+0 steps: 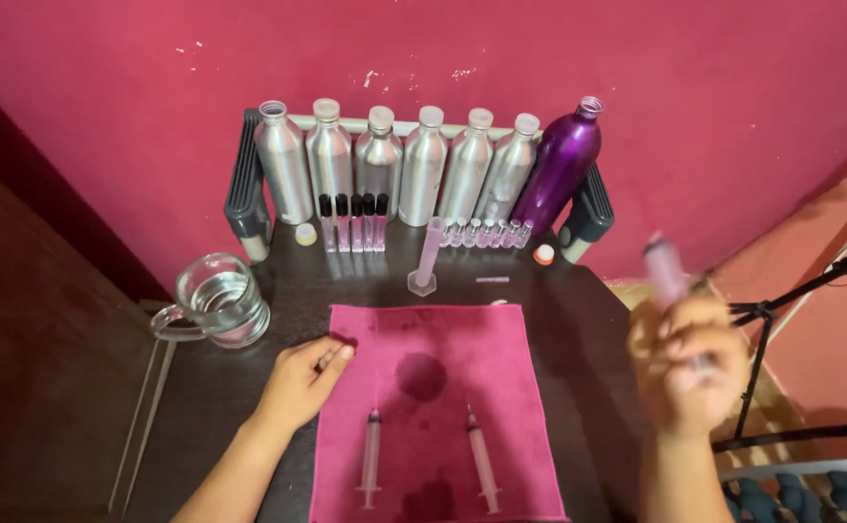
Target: Filling small cosmetic vials with liquid using a syringe and organizing bottles on a tray.
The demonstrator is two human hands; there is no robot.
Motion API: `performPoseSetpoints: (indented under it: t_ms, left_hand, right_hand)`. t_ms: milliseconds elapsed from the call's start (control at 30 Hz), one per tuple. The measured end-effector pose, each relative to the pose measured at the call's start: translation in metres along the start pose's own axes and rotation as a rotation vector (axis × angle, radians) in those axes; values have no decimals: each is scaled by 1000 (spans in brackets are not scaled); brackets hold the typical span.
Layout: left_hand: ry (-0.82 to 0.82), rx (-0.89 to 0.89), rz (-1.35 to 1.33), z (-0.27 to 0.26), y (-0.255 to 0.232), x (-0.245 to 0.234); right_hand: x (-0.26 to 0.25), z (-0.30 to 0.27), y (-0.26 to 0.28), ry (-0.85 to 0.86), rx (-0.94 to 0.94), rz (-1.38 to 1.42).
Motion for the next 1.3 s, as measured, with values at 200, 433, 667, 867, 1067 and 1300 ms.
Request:
performPoseSetpoints:
  t_ms: [200,433,667,867,1067,1300]
  left_hand:
    - [-75,114,48,-5,-5,1]
    - [-85,133,248,-17,-9,-3]
    - [43,101,450,-23,4,1]
    - [198,-23,536,-27,-4,3]
    - [223,16,642,-32,0,8]
    - [281,-28,652,-35,-3,7]
  right_hand:
    - [29,-86,48,-165,84,278]
    - [47,-140,25,-369,-12,247]
    - [60,-165,-3,-361,209,-28]
    - [74,-171,15,-62,320,-133]
    - [66,-188,22,278,500,-438]
    - [54,-176,45,619,667,-686]
Point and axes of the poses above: each hand's wrist, its own z-axis towards the middle knuckle, its own x-axis out of the palm, y = z × x, the point moved 2 cm from there along z, towards the middle knuckle, and after that the axes turned 11 degrees about y, right-handed, at the moved point
